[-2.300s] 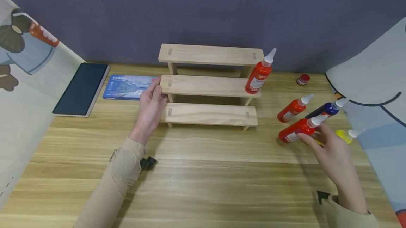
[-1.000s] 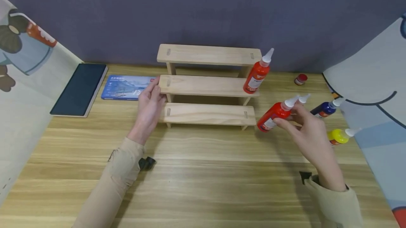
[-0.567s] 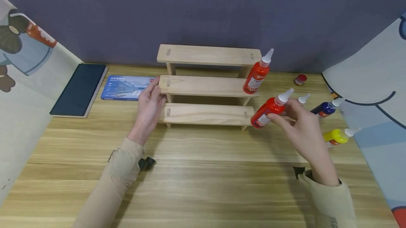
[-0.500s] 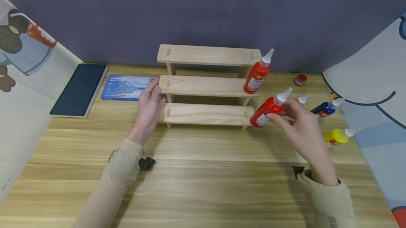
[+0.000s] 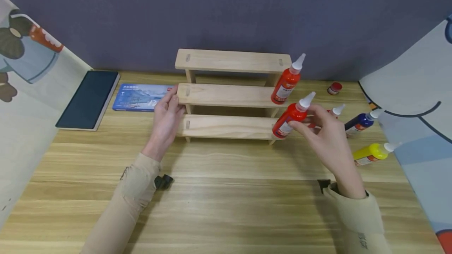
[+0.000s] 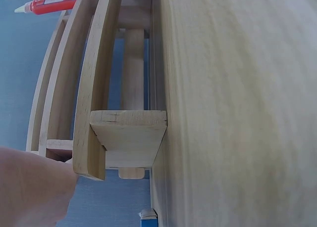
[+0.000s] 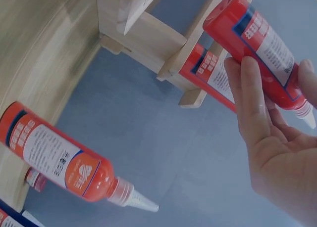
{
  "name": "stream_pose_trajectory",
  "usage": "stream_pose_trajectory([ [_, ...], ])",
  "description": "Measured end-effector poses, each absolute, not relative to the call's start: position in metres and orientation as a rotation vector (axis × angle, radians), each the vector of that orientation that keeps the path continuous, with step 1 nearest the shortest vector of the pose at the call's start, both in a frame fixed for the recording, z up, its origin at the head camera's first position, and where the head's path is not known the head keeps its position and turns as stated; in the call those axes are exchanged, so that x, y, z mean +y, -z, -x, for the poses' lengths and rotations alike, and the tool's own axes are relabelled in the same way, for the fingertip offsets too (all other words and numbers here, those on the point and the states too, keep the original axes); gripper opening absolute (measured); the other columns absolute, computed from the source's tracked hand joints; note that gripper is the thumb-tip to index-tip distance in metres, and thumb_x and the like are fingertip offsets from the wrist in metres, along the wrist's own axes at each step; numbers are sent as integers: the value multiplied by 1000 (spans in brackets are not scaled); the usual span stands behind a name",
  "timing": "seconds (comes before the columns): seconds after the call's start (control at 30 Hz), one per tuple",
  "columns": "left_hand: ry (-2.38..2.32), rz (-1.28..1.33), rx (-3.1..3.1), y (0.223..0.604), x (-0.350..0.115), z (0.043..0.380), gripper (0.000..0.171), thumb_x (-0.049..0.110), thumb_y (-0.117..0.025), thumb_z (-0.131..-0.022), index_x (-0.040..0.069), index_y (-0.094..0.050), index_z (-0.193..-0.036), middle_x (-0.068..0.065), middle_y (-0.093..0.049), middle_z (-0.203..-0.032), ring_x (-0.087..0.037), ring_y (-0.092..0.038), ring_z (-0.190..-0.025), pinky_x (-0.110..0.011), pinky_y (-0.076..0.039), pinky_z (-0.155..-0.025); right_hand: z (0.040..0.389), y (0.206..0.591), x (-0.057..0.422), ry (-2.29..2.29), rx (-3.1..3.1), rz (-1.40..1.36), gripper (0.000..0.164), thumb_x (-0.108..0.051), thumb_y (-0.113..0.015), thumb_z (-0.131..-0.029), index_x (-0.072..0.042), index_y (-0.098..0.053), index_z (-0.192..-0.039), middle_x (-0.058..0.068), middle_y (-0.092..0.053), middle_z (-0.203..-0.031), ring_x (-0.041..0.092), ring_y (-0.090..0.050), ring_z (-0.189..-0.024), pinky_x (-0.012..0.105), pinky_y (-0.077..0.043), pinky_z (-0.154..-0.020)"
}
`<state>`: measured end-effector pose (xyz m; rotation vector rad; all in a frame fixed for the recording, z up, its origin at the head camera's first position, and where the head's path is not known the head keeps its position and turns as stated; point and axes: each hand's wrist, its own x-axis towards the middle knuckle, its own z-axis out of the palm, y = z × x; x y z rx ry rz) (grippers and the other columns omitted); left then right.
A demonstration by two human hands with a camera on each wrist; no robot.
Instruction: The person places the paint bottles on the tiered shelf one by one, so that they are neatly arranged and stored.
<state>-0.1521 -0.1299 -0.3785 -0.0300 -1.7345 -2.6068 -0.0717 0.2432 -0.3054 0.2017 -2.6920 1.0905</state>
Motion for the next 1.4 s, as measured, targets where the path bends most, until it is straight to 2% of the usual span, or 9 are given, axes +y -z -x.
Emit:
stream_pose_trajectory([
  [0.13, 2605, 29, -1747, 378, -130, 151, 53, 9, -31, -118, -5, -18, -167, -21, -21, -175, -33, -28, -159, -37, -31, -129, 75, 307, 238, -1125, -2680, -212, 45, -14, -85, -95, 2, -66, -133, 22, -73, -125, 37, -72, -100, 4, -47, -71],
  [0.3, 2610, 39, -1740, 377, -131, 151, 53, 9, -30, -118, -4, -18, -168, -20, -21, -175, -32, -29, -159, -36, -32, -129, 78, 305, 231, -1214, -2675, -227, 47, -13, -85, -95, 2, -65, -135, 21, -72, -129, 36, -73, -104, 2, -52, -77],
  [0.57, 2612, 30, -1739, 378, -130, 151, 52, 9, -30, -118, -3, -20, -168, -21, -22, -175, -32, -29, -159, -36, -32, -129, 83, 303, 220, -1295, -2671, -224, 50, -16, -84, -96, 0, -63, -140, 19, -69, -135, 37, -71, -107, 2, -52, -80],
  [1.13, 2605, 22, -1747, 378, -131, 152, 52, 10, -30, -118, -3, -21, -168, -20, -24, -174, -31, -31, -158, -35, -33, -128, 94, 301, 195, -1354, -2545, -210, 47, -13, -86, -94, 0, -68, -135, 15, -74, -124, 27, -71, -102, 7, -55, -80],
  [1.4, 2602, 25, -1749, 378, -131, 152, 52, 9, -29, -118, -4, -19, -168, -21, -22, -174, -32, -30, -159, -35, -33, -128, 100, 301, 185, -1415, -2498, -222, 50, -14, -85, -95, -1, -67, -139, 13, -73, -126, 24, -70, -105, 9, -57, -83],
])
